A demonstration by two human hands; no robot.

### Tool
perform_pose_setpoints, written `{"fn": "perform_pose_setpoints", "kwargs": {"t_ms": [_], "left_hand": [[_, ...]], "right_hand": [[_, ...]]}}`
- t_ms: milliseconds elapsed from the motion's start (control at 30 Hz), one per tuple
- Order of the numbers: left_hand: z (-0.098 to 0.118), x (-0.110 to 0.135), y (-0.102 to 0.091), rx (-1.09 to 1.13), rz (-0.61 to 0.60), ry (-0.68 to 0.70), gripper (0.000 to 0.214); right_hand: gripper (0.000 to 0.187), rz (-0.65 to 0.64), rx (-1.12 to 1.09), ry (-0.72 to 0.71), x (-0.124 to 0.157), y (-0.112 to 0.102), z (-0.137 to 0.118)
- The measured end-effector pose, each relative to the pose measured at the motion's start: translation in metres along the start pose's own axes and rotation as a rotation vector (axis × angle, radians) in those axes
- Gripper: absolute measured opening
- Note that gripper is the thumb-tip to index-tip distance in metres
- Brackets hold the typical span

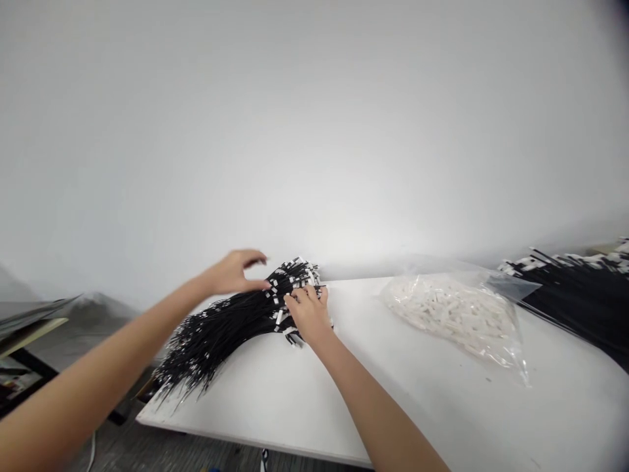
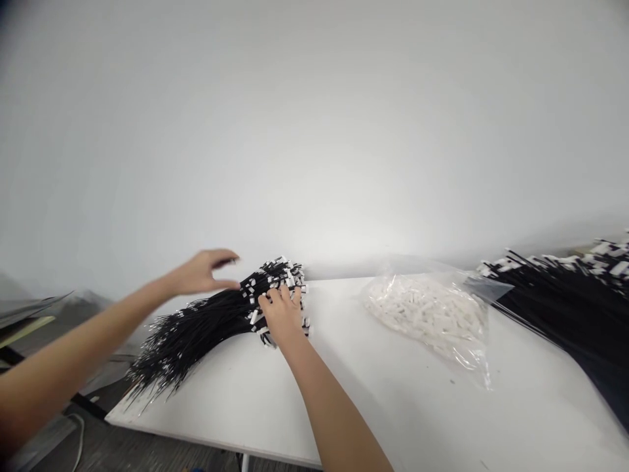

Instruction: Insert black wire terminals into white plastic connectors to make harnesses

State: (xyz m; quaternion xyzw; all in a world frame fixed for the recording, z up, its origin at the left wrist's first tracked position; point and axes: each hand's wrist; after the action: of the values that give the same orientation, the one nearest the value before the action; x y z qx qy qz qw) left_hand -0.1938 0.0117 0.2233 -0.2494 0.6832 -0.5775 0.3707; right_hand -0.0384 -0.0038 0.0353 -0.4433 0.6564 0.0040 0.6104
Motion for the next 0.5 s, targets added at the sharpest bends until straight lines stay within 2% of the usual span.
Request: {"fn": "perform_pose_setpoints", "kwargs": {"t_ms": [33,100,200,267,367,500], "left_hand": [[0.004,0.003,0.022,0.035,-0.066,0.019,0.056],[0.007,0.007,0.058,0.053,-0.107,0.039,0.055],[0.005,0.011,0.089,0.078,-0.075,0.051,0.037],[0.002,0.013,0.095,0.089,-0.075,0.055,0.032],[-0.003,0.016,0.093,0.130,-0.025,0.015,0.032],[-0.015,0.018,0.078,0.216,0.168,-0.217,0.031]], "right_hand": [[0.017,0.012,-0.002,-0.010,0.000,0.001,0.001],[0.016,0.036,-0.013,-0.033,0.000,0.001,0.001],[0.014,0.077,-0.050,-0.045,-0.001,0.000,0.002],[0.014,0.108,-0.083,-0.025,0.001,-0.002,0.003],[0.015,0.155,-0.131,0.041,0.007,-0.007,0.006],[0.016,0.198,-0.173,0.149,0.018,-0.013,0.013]]}}
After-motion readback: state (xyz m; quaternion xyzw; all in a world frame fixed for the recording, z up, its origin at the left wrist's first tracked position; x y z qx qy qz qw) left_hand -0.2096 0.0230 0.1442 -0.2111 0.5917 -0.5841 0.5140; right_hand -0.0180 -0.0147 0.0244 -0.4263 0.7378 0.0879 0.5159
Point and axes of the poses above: each hand's wrist, its own x-axis away from the middle knuckle, its own y-axis out of the palm, z = x × y, and after that the axes turned 2 degrees about -x, right-handed
